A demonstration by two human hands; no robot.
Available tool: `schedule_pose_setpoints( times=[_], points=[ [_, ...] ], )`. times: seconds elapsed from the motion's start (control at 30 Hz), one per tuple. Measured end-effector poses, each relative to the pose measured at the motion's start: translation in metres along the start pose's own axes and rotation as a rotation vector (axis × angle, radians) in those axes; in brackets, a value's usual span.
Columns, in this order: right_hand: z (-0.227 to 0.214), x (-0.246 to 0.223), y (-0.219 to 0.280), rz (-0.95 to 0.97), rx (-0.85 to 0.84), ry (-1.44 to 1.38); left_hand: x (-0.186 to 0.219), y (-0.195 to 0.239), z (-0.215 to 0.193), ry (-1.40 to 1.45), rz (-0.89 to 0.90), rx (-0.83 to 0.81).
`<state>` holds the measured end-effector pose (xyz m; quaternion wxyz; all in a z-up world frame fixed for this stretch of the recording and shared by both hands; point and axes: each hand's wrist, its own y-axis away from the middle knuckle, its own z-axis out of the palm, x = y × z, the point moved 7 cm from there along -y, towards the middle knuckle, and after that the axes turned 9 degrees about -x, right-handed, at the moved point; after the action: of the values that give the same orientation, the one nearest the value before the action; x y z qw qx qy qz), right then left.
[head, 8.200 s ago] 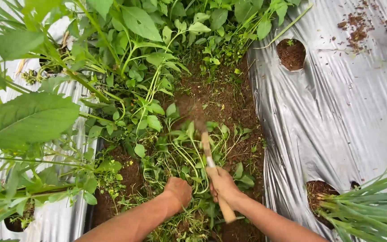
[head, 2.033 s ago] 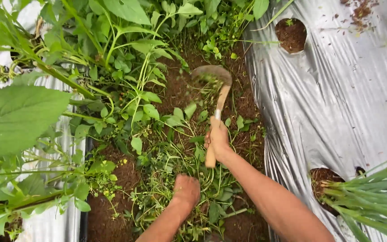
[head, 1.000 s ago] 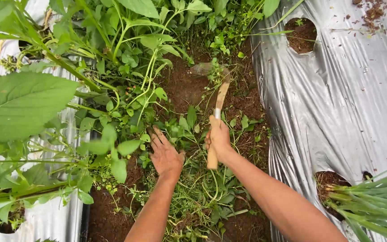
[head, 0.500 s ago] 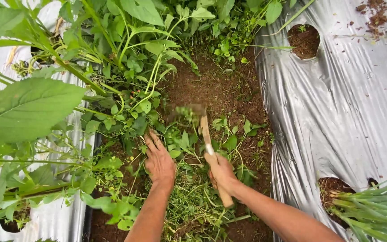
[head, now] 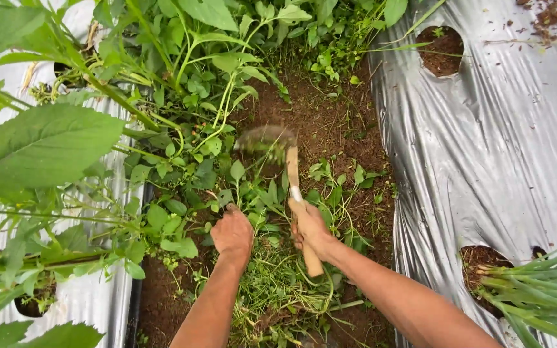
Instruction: Clearing weeds from a crop field using a hand sickle and manual pulling.
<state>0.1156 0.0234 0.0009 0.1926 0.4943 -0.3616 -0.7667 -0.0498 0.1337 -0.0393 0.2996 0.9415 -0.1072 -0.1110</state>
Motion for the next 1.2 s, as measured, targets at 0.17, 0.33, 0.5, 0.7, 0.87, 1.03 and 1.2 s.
schedule_pose_setpoints(
  times=[0.17,0.33,0.5,0.7,0.87,1.03,1.2],
  points=[
    [-0.001,0.033,0.021,0.079,-0.067,0.032,0.003,0.014,-0.014,0.001,0.059,-0.066],
    [-0.014,0.015,0.005,0.025,-0.027,0.025,0.02,0.04,-0.021,-0.087,0.058,-0.124],
    [-0.012,0.014,0.025,-0.002,-0.052,0.201,0.02,0.041,-0.014,-0.099,0.066,-0.101],
    [-0.02,0.019,0.046,0.163,-0.076,0.252,0.081,0.069,0.052,-0.393,0.289,-0.139],
    [-0.044,-0.02,-0.001,-0.116,0.326,-0.36,0.072,0.066,0.018,-0.094,0.241,-0.192],
    [-0.037,0.043,0.066,0.091,0.213,-0.009,0.044,0.056,-0.012,-0.106,0.364,-0.373],
    [-0.029,0.069,0.076,0.189,0.099,0.254,0.02,0.071,-0.007,-0.327,0.53,-0.521]
  ],
)
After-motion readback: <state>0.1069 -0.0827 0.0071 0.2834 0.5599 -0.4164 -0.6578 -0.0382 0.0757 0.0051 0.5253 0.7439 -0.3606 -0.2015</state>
